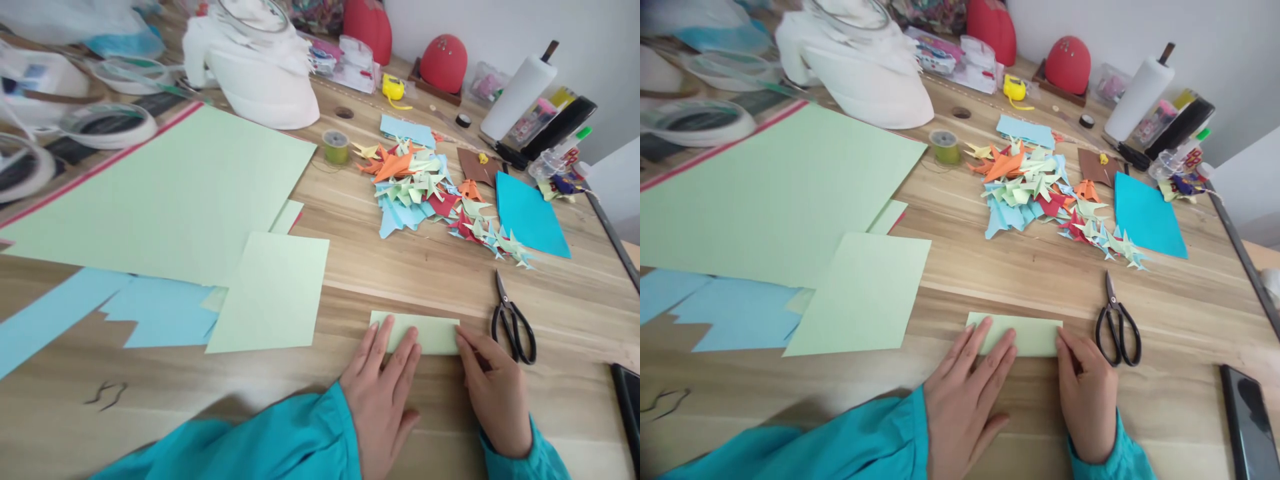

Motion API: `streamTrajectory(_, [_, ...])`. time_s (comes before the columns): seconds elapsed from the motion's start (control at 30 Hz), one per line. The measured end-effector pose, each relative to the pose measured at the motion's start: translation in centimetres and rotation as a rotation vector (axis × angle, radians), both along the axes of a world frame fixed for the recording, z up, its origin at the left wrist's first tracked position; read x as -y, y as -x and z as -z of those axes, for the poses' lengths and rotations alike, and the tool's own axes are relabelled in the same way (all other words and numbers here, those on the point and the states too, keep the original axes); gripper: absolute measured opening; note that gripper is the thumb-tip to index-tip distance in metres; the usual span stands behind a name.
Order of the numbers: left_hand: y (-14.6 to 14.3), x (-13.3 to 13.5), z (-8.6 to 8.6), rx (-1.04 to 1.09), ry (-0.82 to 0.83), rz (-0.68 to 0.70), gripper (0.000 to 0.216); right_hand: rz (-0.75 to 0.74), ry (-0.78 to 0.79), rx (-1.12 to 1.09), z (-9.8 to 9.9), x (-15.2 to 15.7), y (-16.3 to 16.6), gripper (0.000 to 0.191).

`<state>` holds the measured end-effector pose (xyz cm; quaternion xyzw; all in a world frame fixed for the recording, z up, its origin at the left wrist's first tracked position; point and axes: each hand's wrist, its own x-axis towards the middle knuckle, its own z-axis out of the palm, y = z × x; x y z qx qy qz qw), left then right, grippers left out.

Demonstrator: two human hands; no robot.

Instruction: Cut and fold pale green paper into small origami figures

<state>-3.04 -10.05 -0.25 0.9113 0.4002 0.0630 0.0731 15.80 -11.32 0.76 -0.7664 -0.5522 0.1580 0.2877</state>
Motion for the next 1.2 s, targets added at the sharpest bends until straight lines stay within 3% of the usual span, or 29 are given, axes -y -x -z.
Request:
streamTrajectory(0.8, [-0.1,-0.4,0.1,0.037,-0.011,-0.012,0.066,-0.075,-0.092,0.151,-0.3,-0.4,1.1,0.025])
streamTrajectory(1.1, [0.0,-0.7,-0.2,0.015,-0.019,0.018,0.069,-0.066,-0.142,0.415,0.0,0.2,2.0,0.027])
streamTrajectory(1.2, [-0.1,-0.7,-0.2,0.008,-0.014,0.019,0.071,-0.112,-0.224,0.542,-0.5,0.5,2.5,0.027])
